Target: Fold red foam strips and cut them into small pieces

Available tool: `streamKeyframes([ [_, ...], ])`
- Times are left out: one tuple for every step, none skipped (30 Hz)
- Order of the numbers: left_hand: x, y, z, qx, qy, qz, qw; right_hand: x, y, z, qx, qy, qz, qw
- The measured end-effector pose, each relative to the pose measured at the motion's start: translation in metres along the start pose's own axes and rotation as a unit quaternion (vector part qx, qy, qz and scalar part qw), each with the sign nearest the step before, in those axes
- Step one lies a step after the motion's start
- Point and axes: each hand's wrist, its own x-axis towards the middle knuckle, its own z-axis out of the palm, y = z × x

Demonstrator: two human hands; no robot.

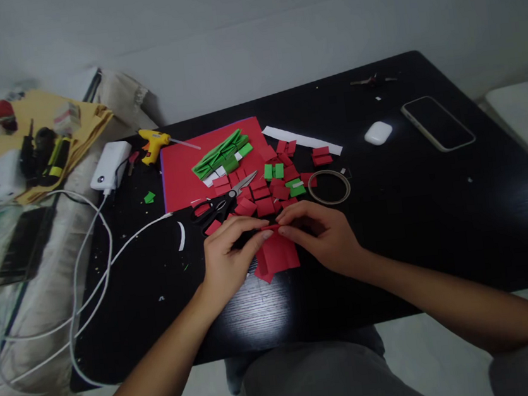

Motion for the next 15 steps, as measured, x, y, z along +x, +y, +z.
streamKeyframes([
  [-0.0001,-0.0002,0.0000,0.002,-0.002,0.001,1.000,-0.0001,0.0003,-0.0003,-0.010,-0.003,0.002,1.000],
  [-0.0002,-0.0002,-0.0001,0.003,-0.004,0.003,1.000,-0.0002,0.0008,-0.0006,-0.019,-0.006,0.004,1.000],
  [-0.0003,0.0000,-0.0002,0.005,-0.007,0.005,1.000,-0.0002,0.0013,-0.0009,-0.025,-0.009,0.004,1.000],
  [-0.0005,0.0002,-0.0002,0.006,-0.008,0.007,1.000,-0.0002,0.0018,-0.0011,-0.030,-0.010,0.004,0.999],
  [-0.0007,0.0004,-0.0002,0.008,-0.007,0.008,1.000,-0.0002,0.0022,-0.0012,-0.033,-0.010,0.003,0.999],
  [-0.0011,0.0005,-0.0002,0.010,-0.005,0.007,1.000,-0.0002,0.0025,-0.0013,-0.035,-0.009,0.003,0.999],
  [-0.0015,0.0005,-0.0001,0.011,-0.001,0.006,1.000,-0.0004,0.0026,-0.0013,-0.037,-0.007,0.004,0.999],
  [-0.0019,0.0005,-0.0001,0.012,0.002,0.007,1.000,-0.0005,0.0026,-0.0013,-0.039,-0.006,0.006,0.999],
  [-0.0023,0.0005,0.0000,0.013,0.003,0.007,1.000,-0.0008,0.0025,-0.0013,-0.041,-0.006,0.008,0.999],
  [-0.0026,0.0004,-0.0001,0.014,0.003,0.009,1.000,-0.0010,0.0024,-0.0013,-0.043,-0.006,0.010,0.999],
  [-0.0027,0.0004,-0.0002,0.014,0.000,0.010,1.000,-0.0012,0.0023,-0.0012,-0.043,-0.006,0.011,0.999],
  [-0.0027,0.0005,-0.0004,0.014,-0.003,0.012,1.000,-0.0013,0.0022,-0.0011,-0.044,-0.005,0.011,0.999],
  [-0.0026,0.0007,-0.0007,0.015,-0.006,0.013,1.000,-0.0013,0.0021,-0.0011,-0.045,-0.004,0.009,0.999],
  [-0.0024,0.0009,-0.0009,0.016,-0.007,0.012,1.000,-0.0012,0.0020,-0.0010,-0.046,-0.004,0.007,0.999],
  [-0.0021,0.0011,-0.0012,0.017,-0.008,0.012,1.000,-0.0010,0.0020,-0.0010,-0.047,-0.003,0.003,0.999],
])
